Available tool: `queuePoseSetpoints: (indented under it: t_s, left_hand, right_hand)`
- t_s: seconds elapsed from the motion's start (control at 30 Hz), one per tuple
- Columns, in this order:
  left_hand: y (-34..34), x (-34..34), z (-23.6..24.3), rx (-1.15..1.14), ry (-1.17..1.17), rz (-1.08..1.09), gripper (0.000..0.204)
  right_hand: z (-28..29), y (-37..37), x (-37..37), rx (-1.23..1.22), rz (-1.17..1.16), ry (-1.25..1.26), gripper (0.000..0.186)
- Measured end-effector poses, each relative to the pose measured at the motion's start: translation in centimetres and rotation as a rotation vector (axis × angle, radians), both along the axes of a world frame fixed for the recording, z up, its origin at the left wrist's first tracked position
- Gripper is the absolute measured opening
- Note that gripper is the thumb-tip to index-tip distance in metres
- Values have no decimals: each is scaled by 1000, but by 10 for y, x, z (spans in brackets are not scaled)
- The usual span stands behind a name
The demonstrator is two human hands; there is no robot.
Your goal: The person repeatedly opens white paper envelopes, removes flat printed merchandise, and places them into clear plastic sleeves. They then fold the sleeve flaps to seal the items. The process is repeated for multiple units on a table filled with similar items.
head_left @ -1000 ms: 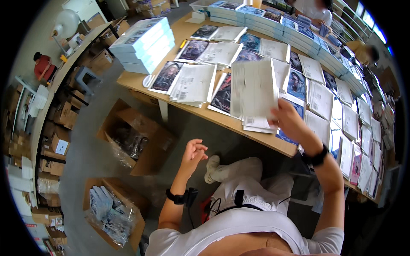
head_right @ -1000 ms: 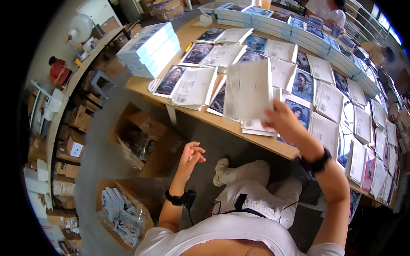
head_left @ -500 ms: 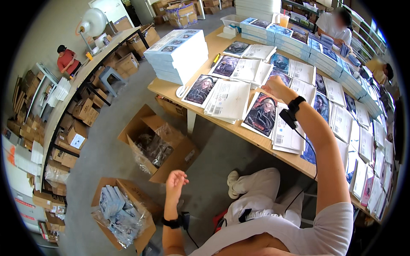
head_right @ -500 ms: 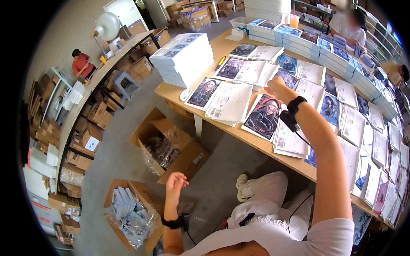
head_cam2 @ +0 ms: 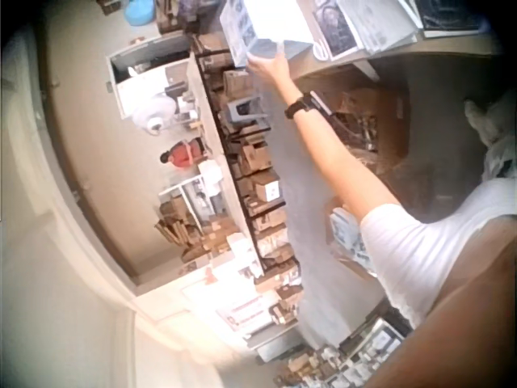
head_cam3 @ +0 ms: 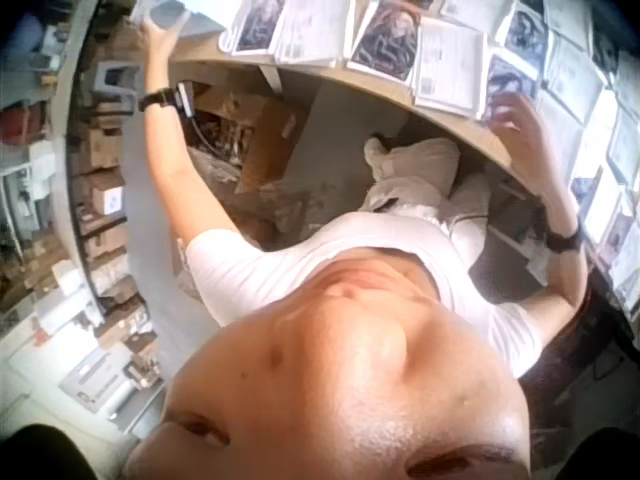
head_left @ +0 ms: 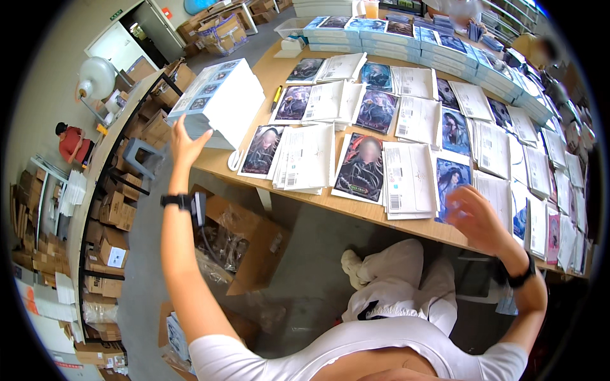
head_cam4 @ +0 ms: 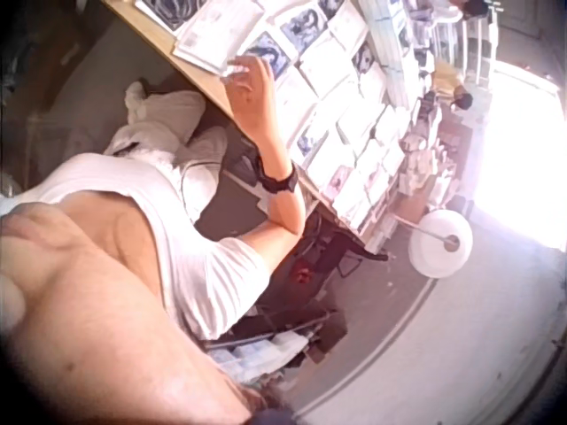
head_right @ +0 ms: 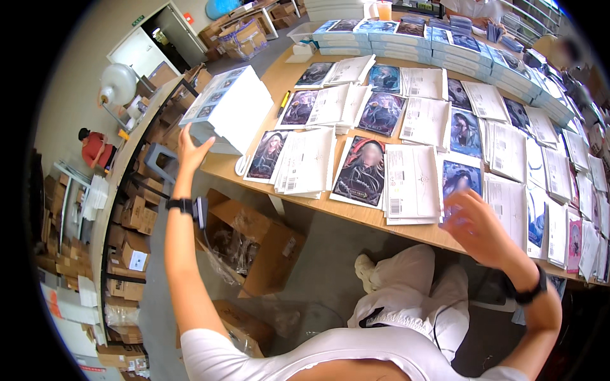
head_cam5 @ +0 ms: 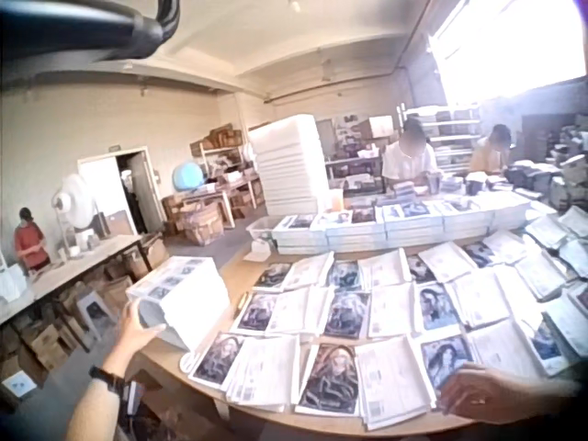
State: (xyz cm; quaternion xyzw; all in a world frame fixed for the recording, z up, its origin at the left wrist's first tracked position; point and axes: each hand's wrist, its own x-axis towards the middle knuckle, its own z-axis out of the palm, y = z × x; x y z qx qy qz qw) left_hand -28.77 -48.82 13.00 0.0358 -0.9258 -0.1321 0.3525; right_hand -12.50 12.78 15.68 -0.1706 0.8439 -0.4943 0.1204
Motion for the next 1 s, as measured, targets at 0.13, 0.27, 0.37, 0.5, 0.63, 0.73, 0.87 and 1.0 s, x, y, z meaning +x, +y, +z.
queuePoseSetpoints:
  t_s: [0.13, 0.27, 0.37, 0.5, 0.63, 0.73, 0.87, 1.0]
  left_hand:
    - [8, -68, 13, -19, -68, 103, 88]
    - [-19, -111, -6, -114, -254, 144, 84]
    - [-16, -105, -6, -194, -228, 109, 76]
    - [0, -84, 4, -293, -195, 119, 61]
    - [5, -78, 15, -291, 22, 127, 48]
    - [14, -48, 41, -299, 162, 31, 42]
    - [-10, 29, 72, -460, 314, -13, 40]
    - [32, 98, 81, -483, 406, 6, 37]
  right_hand:
    - [3, 70, 66, -131, -419, -27, 31]
    - [-17, 129, 113, -37, -651, 83, 27]
    - [-28, 154, 145, -24, -776, 112, 24]
    - [-29, 164, 167, 2, -876, 52, 24]
    - [-33, 176, 171, -4, -890, 6, 23]
    - [-31, 172, 165, -38, -903, -4, 23]
    - [-35, 148, 134, -87, -751, 56, 26]
    - [-21, 116, 121, 169, -534, 137, 21]
